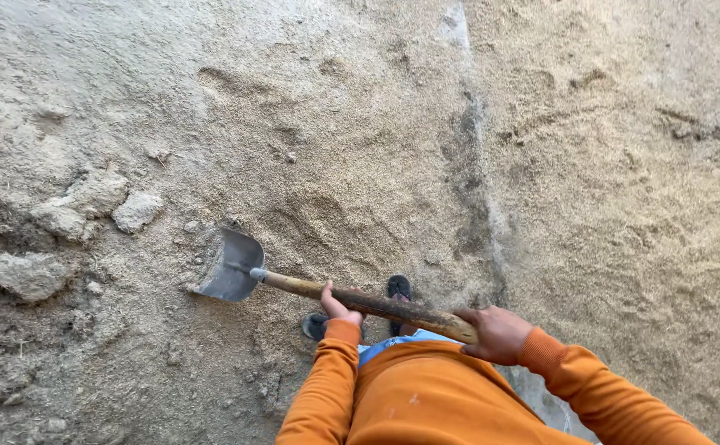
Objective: Shovel rice husks from a pile into large white bags.
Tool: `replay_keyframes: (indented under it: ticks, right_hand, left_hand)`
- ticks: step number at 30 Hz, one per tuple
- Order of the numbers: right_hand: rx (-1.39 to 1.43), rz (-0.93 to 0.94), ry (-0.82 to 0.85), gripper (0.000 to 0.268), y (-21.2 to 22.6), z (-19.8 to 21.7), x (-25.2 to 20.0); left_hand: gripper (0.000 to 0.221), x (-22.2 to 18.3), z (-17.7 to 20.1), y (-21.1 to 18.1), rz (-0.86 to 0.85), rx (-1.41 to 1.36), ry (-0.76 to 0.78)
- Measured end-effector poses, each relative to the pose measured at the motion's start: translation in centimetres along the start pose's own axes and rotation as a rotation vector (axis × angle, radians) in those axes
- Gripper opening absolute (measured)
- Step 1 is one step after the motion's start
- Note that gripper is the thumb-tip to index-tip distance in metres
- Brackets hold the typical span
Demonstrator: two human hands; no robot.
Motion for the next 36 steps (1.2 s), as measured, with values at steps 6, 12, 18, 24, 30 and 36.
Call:
replay_keyframes:
  ticks: [6,12,18,24,30,36]
  right_hand:
    - [-0.176,0.071,0.040,0.073,-8.8,-1.3,-1.0]
    - [0.026,0.129,-0.020,0.067,-8.8,-0.4,6.8]
    - [0.449,0.024,0.424,0.077,3.7,0.2,16.5]
    - [0.433,0.293,0.390,0.063,31.2,2.6,22.0]
    - [0.519,0.589,0.328,0.050,57.8,2.5,30.0]
    - [0.386,0.647,0.352,0.059,65.9,2.0,30.9]
  left_hand:
    - [0.037,5.2,3.3,7.8,0.161,-0.082,-0.010]
    - [0.033,2.7,-0.1,0.5,-0.118,-0.186,-0.021]
    - [0.026,-8.0,-8.0,-18.8,-0.376,-0.223,0.049]
    - [0.032,-14.7,-11.8,-44.2,-0.872,-0.144,0.372]
    - [0.058,-19.6,-12.4,-58.0,-1.306,0.032,0.238]
    - [0.055,-21.7,-10.9,-58.9,-1.150,0.111,0.386]
Point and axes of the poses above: each hand's wrist, its own x-axis towards the middle knuckle, its own z-axis out of the back of the hand, y = z × x, the point moved 4 cm from there along x, towards the middle knuckle, and after that the axes turned 1 degree about z, right-handed, at the moved point
